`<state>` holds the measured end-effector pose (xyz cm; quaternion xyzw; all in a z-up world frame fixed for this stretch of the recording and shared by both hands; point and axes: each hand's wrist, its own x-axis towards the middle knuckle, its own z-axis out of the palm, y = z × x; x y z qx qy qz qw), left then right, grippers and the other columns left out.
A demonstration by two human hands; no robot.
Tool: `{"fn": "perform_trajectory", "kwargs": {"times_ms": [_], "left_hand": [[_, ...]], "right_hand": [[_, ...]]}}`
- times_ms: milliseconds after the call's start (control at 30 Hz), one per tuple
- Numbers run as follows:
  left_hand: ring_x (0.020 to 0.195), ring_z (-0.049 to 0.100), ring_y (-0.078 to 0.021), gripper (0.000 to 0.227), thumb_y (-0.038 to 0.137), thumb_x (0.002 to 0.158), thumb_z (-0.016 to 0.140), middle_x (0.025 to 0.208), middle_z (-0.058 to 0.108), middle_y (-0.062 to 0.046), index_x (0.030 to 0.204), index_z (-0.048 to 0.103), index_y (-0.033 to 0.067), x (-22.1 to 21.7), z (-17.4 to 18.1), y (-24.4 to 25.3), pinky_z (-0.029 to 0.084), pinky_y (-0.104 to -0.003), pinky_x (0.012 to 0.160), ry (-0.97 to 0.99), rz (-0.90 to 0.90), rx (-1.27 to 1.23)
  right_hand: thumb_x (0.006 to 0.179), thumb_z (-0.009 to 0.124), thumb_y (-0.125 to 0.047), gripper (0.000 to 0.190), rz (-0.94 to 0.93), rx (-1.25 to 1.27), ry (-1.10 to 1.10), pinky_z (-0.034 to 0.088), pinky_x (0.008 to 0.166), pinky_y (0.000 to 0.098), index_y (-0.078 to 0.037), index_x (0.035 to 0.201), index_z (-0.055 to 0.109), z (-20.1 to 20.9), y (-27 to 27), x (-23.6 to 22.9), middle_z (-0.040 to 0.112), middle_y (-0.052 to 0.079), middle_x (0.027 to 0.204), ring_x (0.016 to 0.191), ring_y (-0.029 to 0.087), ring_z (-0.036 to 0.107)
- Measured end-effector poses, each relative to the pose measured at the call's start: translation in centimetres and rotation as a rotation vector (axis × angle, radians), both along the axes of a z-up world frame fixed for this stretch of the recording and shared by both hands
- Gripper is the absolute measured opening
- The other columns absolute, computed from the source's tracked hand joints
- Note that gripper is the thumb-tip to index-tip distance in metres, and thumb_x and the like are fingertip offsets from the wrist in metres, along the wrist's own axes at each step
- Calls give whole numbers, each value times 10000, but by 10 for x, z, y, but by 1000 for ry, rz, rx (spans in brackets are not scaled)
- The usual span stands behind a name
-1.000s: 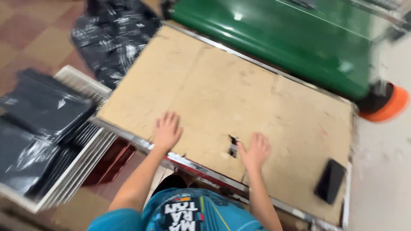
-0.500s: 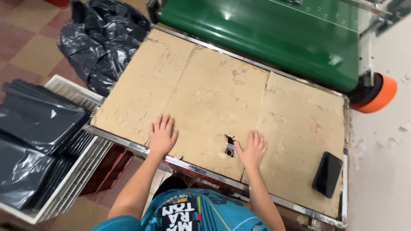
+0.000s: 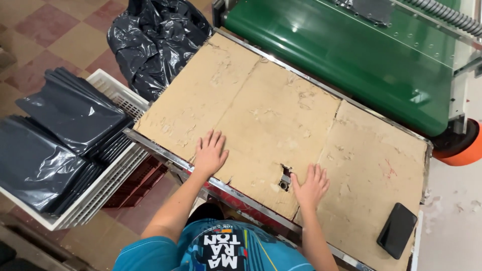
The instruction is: The person repeatedly retrieves black plastic sheets from a conveyor belt, folds them in half on a wooden table, and places them into a white basket. The process is repeated multiple times throughout the clip.
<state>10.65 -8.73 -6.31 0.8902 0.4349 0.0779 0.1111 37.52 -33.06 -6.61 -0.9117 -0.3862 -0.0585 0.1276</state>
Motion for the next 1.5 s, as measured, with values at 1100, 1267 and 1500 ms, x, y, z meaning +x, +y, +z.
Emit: {"fn": "perform_trajectory", "kwargs": {"times_ms": [1100,1267,1500], "left_hand": [[1270,388,-222,623,720,853,438,1237,439,1,1287,497,277,43,-29,81,432,-526,1011,77,-494,91],[1032,531,-201,428,607,849,512,956,555,13,976,641,220,72,-44,95,524,-415,773,-125,-478,247],[1436,323,-285,607,534,896,507,1473,457,-62,1401,518,198,45,8,65,348,-593,1099,-34,-433,115]], "right_hand": [[839,485,-754,805,113,-337,46,398,960,516,-67,1257,521,12,155,-43,505,157,1184,1219,398,479],[993,446,-452,607,317,-207,34,195,1149,660,-95,1481,399,0,174,-69,360,200,1511,1457,438,258],[1024,389,-454,649,319,-242,129,85,1183,656,-110,1565,291,5,169,-74,210,186,1637,1524,408,115]]}}
